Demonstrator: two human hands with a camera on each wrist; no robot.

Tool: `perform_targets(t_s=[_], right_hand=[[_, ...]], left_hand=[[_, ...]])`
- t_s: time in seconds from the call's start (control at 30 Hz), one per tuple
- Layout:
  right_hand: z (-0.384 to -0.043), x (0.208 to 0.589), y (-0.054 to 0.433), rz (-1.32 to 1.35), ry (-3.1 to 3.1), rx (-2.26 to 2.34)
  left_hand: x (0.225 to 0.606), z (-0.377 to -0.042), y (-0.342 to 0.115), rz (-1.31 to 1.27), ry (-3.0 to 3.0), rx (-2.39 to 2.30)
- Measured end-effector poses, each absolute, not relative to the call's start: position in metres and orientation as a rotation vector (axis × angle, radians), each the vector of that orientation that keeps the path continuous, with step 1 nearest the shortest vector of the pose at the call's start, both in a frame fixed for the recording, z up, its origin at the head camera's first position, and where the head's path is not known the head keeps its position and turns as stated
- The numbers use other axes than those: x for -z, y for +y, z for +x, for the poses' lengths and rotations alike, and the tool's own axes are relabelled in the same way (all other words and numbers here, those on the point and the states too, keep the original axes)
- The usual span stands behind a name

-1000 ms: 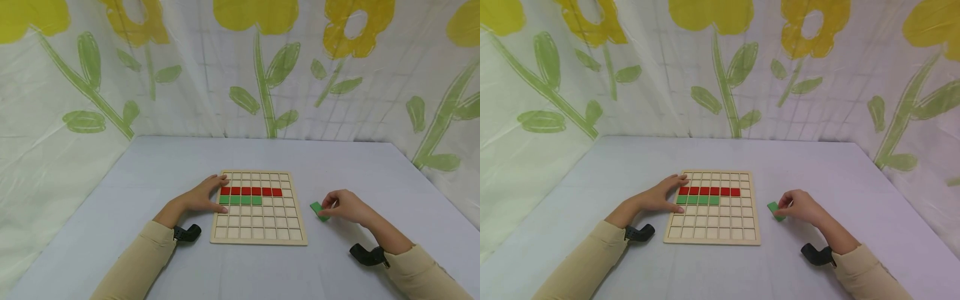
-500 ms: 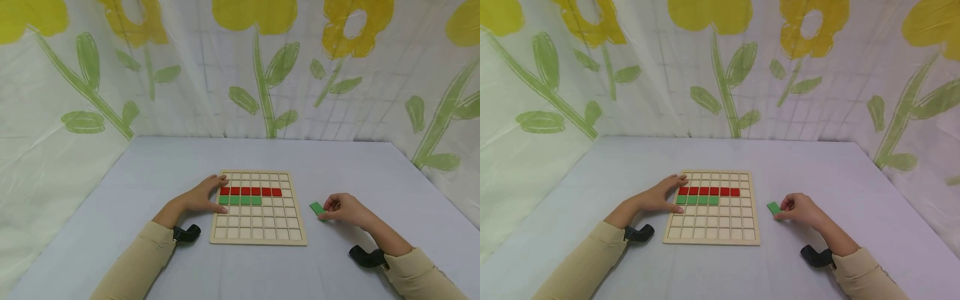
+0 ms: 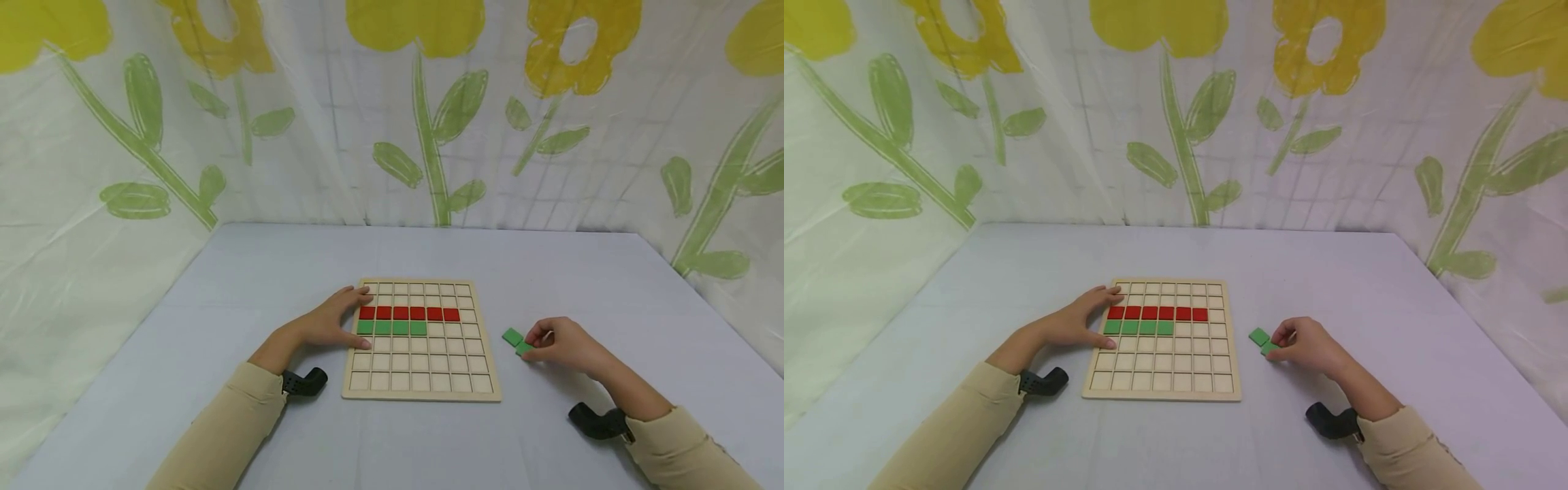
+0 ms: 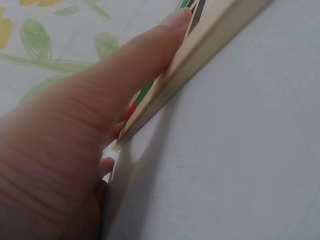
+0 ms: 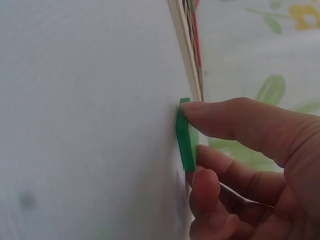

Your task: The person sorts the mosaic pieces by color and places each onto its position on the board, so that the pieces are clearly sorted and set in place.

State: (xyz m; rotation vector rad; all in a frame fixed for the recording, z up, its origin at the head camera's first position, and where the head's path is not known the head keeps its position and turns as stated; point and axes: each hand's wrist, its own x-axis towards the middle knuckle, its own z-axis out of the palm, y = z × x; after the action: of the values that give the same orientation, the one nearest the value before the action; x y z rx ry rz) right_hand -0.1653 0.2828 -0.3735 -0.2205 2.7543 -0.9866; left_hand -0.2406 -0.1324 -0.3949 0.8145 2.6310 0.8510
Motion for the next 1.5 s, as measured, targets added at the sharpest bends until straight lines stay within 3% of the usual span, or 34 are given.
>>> perform_targets(t_s=[1.5], right_hand=[[-0.183, 0.359, 0.281, -0.299, 2.542, 1.129]], left_hand=[[0.397, -0.242, -0.133, 0.785, 2.633, -0.827]])
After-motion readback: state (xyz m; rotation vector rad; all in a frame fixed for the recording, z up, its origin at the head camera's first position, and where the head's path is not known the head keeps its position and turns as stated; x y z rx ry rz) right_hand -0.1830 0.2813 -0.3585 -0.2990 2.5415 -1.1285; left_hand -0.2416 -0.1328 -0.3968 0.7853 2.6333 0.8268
